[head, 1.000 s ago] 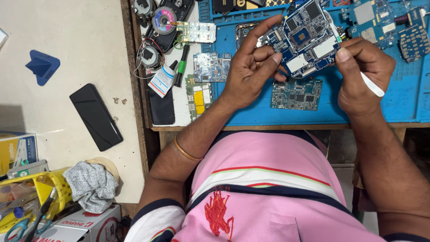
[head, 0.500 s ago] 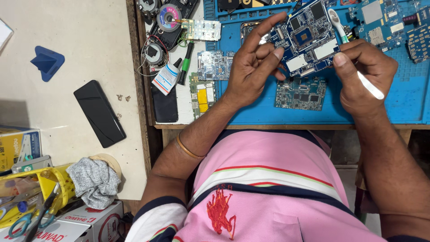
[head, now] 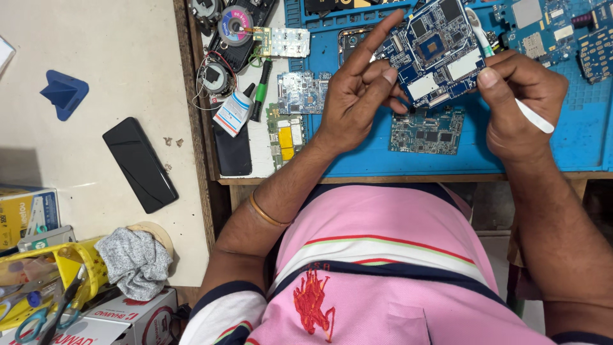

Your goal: The person repairs a laptop motherboard at a workbench, holding the board with one hand while using a thin metal probe tool with the other to work on components and connectors along its edge. They reposition and turn the board repeatedly to reach different areas, continuing the probing work through the episode.

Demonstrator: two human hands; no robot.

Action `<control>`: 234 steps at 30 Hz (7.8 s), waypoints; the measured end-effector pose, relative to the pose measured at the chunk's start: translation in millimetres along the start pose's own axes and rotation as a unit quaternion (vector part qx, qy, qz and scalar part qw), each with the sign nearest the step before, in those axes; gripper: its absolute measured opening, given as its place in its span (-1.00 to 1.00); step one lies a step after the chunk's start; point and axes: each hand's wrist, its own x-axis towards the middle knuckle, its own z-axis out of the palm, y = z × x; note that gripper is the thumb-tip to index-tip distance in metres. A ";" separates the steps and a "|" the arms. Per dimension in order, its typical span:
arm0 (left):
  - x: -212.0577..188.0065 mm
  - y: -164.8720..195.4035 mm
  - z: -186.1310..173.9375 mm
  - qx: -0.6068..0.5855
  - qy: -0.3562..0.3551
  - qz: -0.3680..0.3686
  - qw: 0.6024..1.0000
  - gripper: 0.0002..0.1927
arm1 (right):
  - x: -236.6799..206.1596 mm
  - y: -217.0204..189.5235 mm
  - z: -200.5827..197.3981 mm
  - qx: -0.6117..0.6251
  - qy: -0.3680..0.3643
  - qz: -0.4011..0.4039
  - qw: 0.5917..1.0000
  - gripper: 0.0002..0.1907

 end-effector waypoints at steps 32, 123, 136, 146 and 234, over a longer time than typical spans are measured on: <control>2.1 -8.9 -5.2 -0.043 0.019 -0.025 0.999 -0.42 | -0.9 2.1 -1.4 0.001 -0.051 -0.004 0.999 -0.71; -0.5 -3.4 6.2 0.058 -0.065 -0.024 0.996 0.34 | 8.0 -16.9 4.5 -0.245 -0.060 -0.242 0.937 -0.86; -5.9 -7.2 3.8 0.271 -0.083 0.051 0.958 0.28 | 10.1 -31.9 19.7 -0.267 -0.063 -0.263 0.925 -0.85; -10.0 -18.3 2.6 0.275 -0.115 0.042 0.954 0.14 | 6.0 -28.3 15.3 -0.213 -0.080 -0.182 0.957 -0.87; 4.1 -20.4 -6.9 -0.060 0.104 -0.039 0.992 -0.70 | 6.6 -35.1 21.8 -0.193 -0.129 -0.223 0.947 -0.90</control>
